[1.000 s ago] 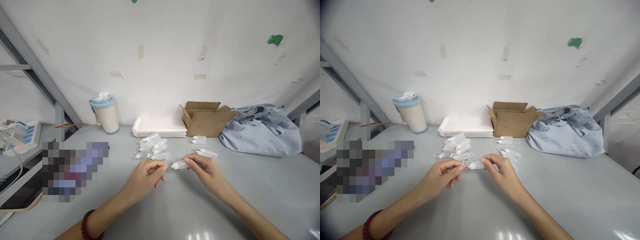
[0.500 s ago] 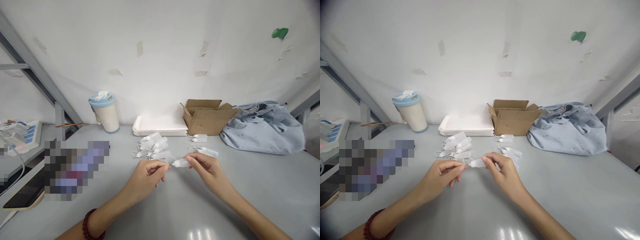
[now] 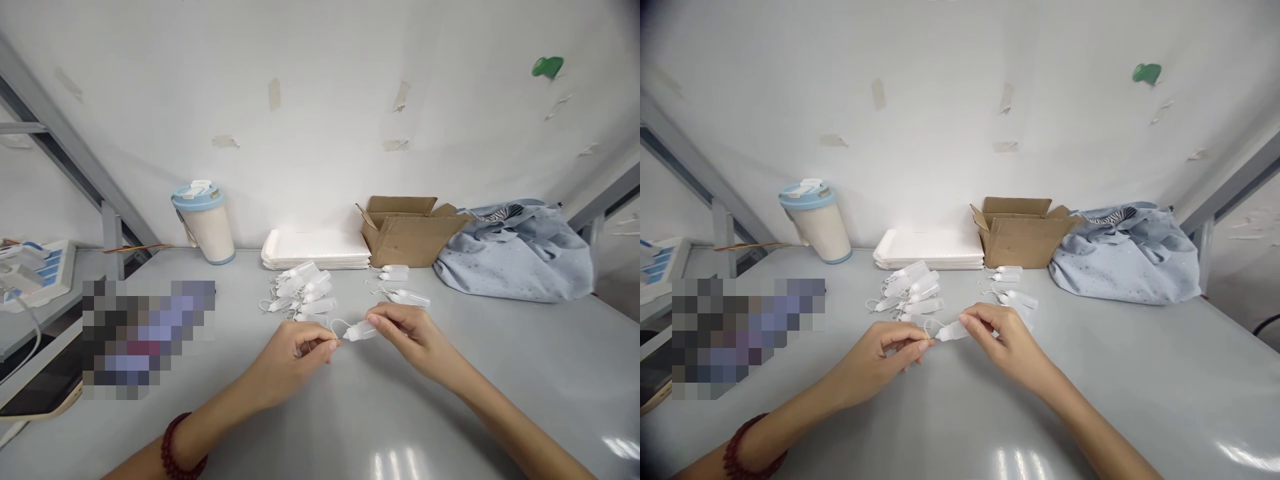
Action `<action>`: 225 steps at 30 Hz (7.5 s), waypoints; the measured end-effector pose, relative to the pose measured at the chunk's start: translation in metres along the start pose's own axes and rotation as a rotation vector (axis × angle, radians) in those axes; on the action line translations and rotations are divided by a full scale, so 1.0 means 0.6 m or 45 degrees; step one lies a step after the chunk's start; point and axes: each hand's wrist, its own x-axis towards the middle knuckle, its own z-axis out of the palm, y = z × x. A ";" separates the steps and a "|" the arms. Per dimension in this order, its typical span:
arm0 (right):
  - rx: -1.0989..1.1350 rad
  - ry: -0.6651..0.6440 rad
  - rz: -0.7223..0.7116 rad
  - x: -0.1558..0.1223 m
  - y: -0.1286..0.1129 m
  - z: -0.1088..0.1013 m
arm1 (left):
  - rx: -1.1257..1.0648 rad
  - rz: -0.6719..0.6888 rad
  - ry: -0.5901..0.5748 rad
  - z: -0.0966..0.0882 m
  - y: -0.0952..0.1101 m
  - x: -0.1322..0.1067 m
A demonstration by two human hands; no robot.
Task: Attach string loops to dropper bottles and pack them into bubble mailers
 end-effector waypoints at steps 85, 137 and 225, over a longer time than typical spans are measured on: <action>-0.892 0.173 0.320 0.026 0.142 -0.088 | 1.100 -0.116 0.109 -0.021 -0.011 0.003; -0.137 0.026 -0.268 -0.012 0.018 0.026 | -0.171 -0.183 0.010 -0.013 -0.001 0.001; -0.181 0.029 -0.522 -0.014 0.022 0.049 | -0.083 -0.187 -0.016 -0.018 -0.004 0.004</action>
